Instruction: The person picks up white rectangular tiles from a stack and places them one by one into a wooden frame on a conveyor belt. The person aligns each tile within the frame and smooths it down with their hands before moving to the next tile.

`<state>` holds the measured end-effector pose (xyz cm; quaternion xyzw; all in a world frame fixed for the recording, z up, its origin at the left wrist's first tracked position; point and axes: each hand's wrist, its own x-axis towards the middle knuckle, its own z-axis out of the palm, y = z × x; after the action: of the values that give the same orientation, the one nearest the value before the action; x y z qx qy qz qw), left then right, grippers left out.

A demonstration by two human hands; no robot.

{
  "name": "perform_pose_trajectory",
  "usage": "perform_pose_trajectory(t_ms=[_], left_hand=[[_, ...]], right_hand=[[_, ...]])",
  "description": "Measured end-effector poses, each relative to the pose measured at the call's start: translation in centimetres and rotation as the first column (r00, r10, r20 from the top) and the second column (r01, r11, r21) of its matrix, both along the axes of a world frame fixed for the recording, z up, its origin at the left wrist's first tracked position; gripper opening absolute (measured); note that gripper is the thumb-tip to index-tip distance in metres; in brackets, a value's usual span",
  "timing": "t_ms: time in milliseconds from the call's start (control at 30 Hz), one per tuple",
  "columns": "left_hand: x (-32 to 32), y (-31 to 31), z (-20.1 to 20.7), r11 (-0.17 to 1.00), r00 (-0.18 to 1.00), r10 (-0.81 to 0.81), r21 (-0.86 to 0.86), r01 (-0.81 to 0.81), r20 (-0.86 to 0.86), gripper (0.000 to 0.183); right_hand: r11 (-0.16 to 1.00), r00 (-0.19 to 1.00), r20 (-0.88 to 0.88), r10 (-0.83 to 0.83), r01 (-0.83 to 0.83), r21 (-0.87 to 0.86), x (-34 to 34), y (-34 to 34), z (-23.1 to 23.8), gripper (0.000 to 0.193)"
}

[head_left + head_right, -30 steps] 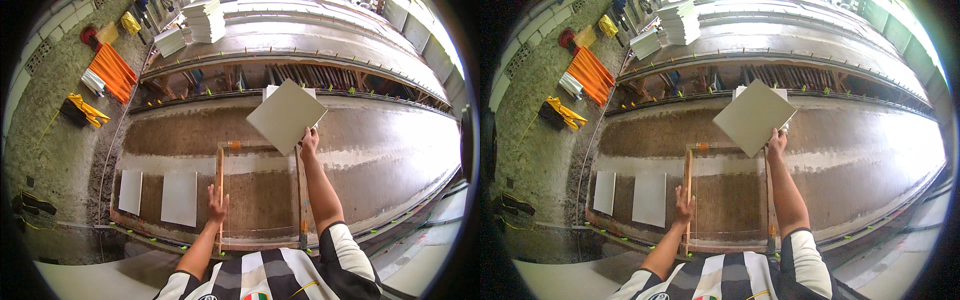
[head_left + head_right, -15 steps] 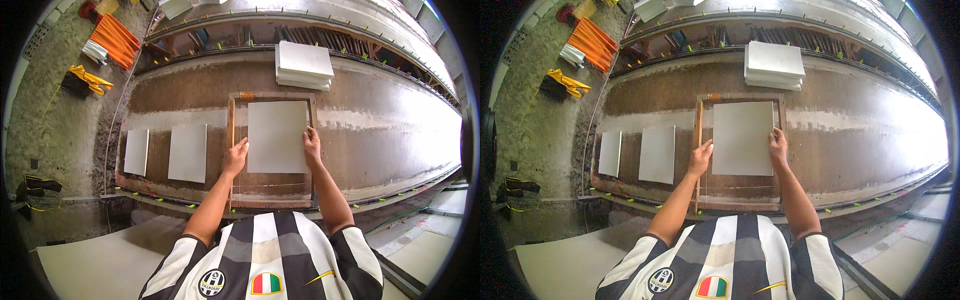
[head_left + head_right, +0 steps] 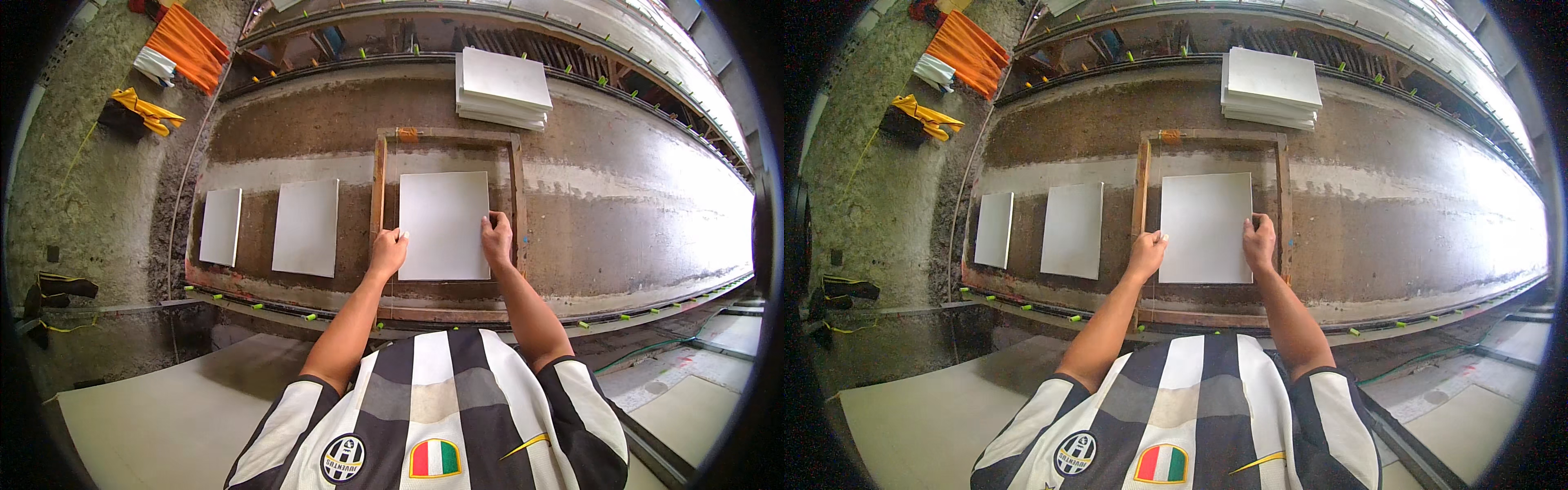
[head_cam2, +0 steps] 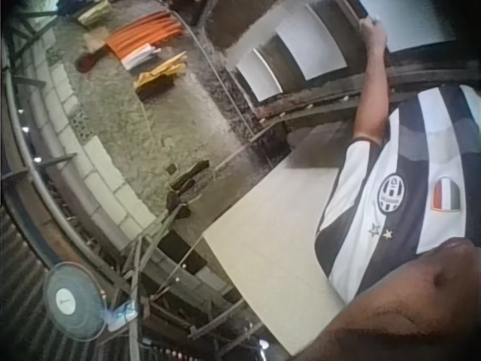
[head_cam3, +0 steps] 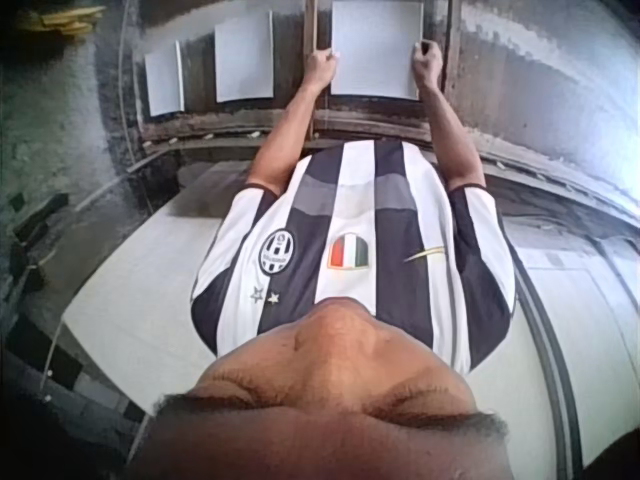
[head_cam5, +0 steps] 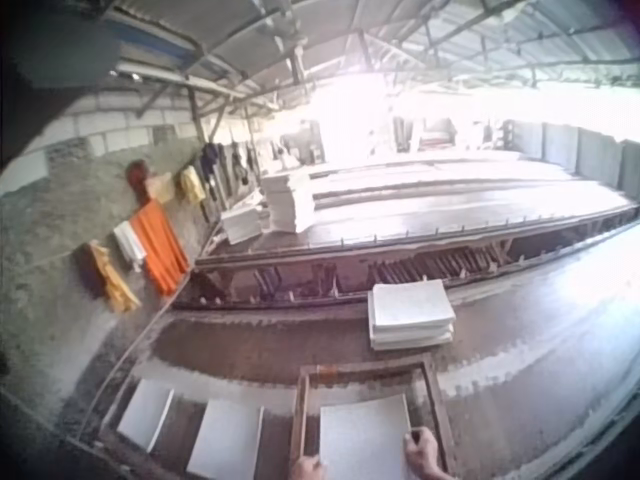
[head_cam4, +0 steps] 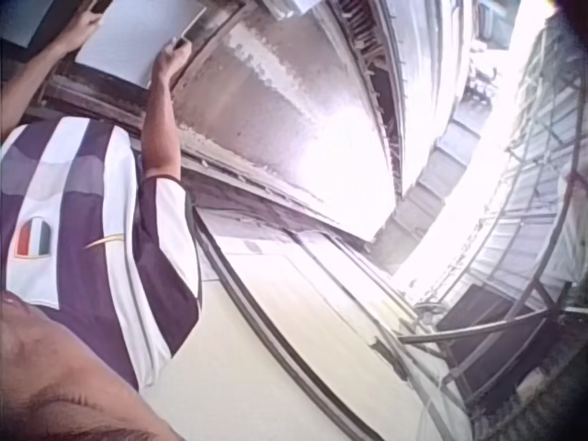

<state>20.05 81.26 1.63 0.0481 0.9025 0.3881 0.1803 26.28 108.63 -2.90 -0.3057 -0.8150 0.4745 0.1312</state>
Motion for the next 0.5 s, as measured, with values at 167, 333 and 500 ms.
perform_pose_trajectory(t_ms=[167,333,500], left_hand=[[0.4,0.5,-0.4,0.995,0.999,0.033,-0.095,-0.036,-0.038,0.052],[0.6,1.1,0.5,0.988,1.0,0.017,-0.153,-0.019,-0.015,0.057],[0.7,1.2,0.9,0.989,0.999,0.025,-0.143,-0.021,0.024,0.058]], right_hand=[[0.998,0.999,0.023,0.025,-0.026,0.055,0.3,-0.8,0.1,0.025],[0.994,0.997,0.077,0.027,-0.034,0.102,0.6,-1.0,0.0,0.028],[0.996,0.992,0.12,0.036,-0.046,0.082,0.7,-1.1,0.5,0.03]])
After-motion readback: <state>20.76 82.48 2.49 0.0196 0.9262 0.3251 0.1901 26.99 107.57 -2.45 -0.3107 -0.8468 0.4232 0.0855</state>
